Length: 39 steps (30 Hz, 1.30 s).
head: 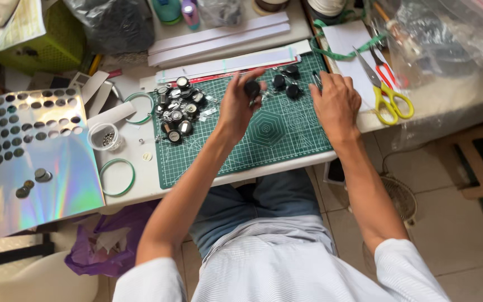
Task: The person assembles small keychain components on a green cutting mat. They attach metal rings to black circular parts, use pliers to secure the rings, and place finished units aside. The process is repeated with multiple identical parts.
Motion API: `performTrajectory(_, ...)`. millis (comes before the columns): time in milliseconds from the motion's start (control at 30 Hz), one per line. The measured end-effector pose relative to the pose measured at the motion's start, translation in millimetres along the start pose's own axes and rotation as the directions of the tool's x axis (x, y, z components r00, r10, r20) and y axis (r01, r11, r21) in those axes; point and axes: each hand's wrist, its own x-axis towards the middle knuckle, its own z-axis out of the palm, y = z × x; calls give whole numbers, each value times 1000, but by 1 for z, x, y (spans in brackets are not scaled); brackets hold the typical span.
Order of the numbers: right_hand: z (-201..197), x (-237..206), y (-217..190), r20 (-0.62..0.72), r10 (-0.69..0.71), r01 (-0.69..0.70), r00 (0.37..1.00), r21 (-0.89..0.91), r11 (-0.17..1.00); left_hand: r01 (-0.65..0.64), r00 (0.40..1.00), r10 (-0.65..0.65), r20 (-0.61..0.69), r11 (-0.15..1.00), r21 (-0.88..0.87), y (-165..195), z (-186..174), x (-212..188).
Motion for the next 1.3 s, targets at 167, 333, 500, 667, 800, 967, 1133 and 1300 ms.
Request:
performTrajectory(167, 11, 32, -22, 100, 64, -91, 993, 295, 951, -87, 991, 80, 109, 994, 60, 27, -9, 44)
performTrajectory(333, 51, 95, -67, 120, 20, -88, 993, 591, 802, 3, 993, 1, 114, 999, -34, 38, -57, 66)
performTrajectory(500, 112, 152, -98, -22, -36, 42, 999, 529, 848, 43, 981, 2, 194, 972, -229, 35, -100, 72)
performTrajectory(667, 156, 136, -96, -142, -302, 332, 943, 287, 899, 99, 952, 5, 306, 941, -323, 33, -119, 75)
performTrajectory(800, 156, 118, -87, -170, -153, 227, 973, 622, 750, 76, 952, 48, 301, 920, -384, 35, -130, 81)
performTrajectory(967, 133, 116, -87, -112, -160, 195, 981, 532, 824, -4, 962, 106, 252, 927, -375, 34, -137, 92)
performTrajectory(1133, 137, 114, -96, 59, -202, 116, 978, 654, 748, -98, 981, 139, 133, 955, -279, 27, -141, 99)
performTrajectory(1300, 132, 110, -93, 90, -155, 49, 984, 700, 713, -109, 991, 121, 58, 978, -178, 24, -143, 102)
